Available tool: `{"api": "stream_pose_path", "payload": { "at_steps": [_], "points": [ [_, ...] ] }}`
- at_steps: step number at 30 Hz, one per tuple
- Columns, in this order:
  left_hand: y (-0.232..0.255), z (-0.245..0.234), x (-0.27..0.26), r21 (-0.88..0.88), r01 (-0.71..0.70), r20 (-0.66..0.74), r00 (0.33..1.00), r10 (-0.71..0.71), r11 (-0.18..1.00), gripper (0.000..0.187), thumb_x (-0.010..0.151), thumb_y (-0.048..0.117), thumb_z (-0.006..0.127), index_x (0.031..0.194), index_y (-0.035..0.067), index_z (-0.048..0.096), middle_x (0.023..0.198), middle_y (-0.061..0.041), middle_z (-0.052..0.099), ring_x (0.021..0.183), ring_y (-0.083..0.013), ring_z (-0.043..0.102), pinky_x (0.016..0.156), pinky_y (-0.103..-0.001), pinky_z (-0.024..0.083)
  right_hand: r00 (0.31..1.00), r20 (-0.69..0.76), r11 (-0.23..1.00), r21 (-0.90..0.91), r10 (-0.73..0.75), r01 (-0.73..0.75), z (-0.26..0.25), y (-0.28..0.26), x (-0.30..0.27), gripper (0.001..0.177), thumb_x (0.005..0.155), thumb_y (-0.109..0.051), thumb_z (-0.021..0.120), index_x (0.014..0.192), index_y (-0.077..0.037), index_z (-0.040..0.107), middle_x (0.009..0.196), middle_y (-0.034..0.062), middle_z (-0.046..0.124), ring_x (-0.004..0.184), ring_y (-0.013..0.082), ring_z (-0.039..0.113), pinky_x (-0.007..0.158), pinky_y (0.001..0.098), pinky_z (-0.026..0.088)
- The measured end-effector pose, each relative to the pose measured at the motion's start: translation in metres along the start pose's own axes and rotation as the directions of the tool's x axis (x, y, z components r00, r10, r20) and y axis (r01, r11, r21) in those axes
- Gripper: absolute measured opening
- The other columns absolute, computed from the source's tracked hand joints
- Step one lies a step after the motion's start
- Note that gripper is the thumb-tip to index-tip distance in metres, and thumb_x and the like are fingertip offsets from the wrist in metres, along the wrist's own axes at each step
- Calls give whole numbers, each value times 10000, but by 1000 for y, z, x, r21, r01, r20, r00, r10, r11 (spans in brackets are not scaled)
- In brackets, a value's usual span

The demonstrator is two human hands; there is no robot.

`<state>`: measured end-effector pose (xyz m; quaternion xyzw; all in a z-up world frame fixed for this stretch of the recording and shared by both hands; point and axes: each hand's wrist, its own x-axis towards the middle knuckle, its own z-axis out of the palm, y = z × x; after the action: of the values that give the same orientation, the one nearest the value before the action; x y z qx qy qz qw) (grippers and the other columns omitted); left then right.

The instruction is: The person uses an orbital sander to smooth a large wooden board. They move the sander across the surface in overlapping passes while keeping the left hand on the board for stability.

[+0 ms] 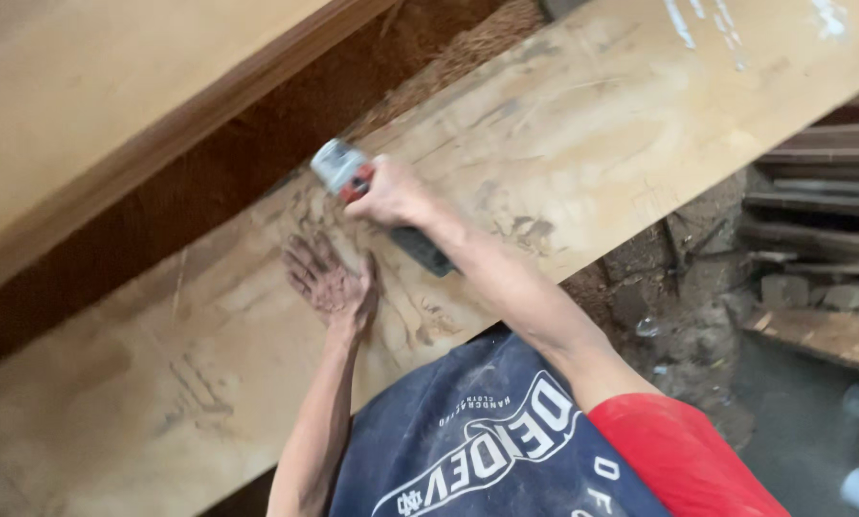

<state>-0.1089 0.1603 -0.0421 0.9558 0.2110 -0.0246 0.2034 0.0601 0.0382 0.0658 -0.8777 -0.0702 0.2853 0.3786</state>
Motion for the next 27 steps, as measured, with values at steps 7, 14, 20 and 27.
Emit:
{"api": "stream_pose_path", "payload": {
  "at_steps": [7, 14, 20, 27],
  "points": [
    [36, -12, 24, -50, -84, 33, 996, 86, 995, 959, 923, 622, 544, 1636, 64, 226, 1709, -266, 41, 1560, -486, -51, 1232, -611, -19, 981, -127, 988, 59, 147, -141, -79, 37, 2, 413, 605, -394, 829, 883, -99, 754, 813, 81, 760, 738, 190, 703, 720, 349, 575],
    [57, -10, 46, 30, -166, 103, 981, 162, 986, 951, 903, 635, 535, 1625, 84, 251, 1729, -226, 65, 1591, -430, -27, 1254, -584, -52, 902, -332, 953, 217, 277, -213, -211, 168, 21, 435, 581, -359, 876, 867, -58, 747, 842, -16, 740, 795, 134, 674, 731, 292, 550],
    [57, -5, 56, 109, -275, -12, 961, 278, 955, 965, 941, 649, 525, 1656, 68, 235, 1718, -239, 22, 1563, -452, -54, 1214, -598, -69, 843, -424, 906, 394, 331, -158, -258, 197, 7, 345, 581, -261, 871, 843, -60, 773, 879, -19, 746, 803, 81, 681, 725, 247, 538],
    [65, -13, 52, 64, -178, 94, 981, 172, 982, 944, 921, 650, 520, 1635, 97, 247, 1723, -190, 35, 1570, -440, -56, 1235, -591, -53, 812, -427, 892, 388, 398, -234, -210, 197, -60, 345, 627, -276, 860, 871, -48, 771, 863, 26, 738, 750, 109, 677, 676, 283, 553]
  ]
}}
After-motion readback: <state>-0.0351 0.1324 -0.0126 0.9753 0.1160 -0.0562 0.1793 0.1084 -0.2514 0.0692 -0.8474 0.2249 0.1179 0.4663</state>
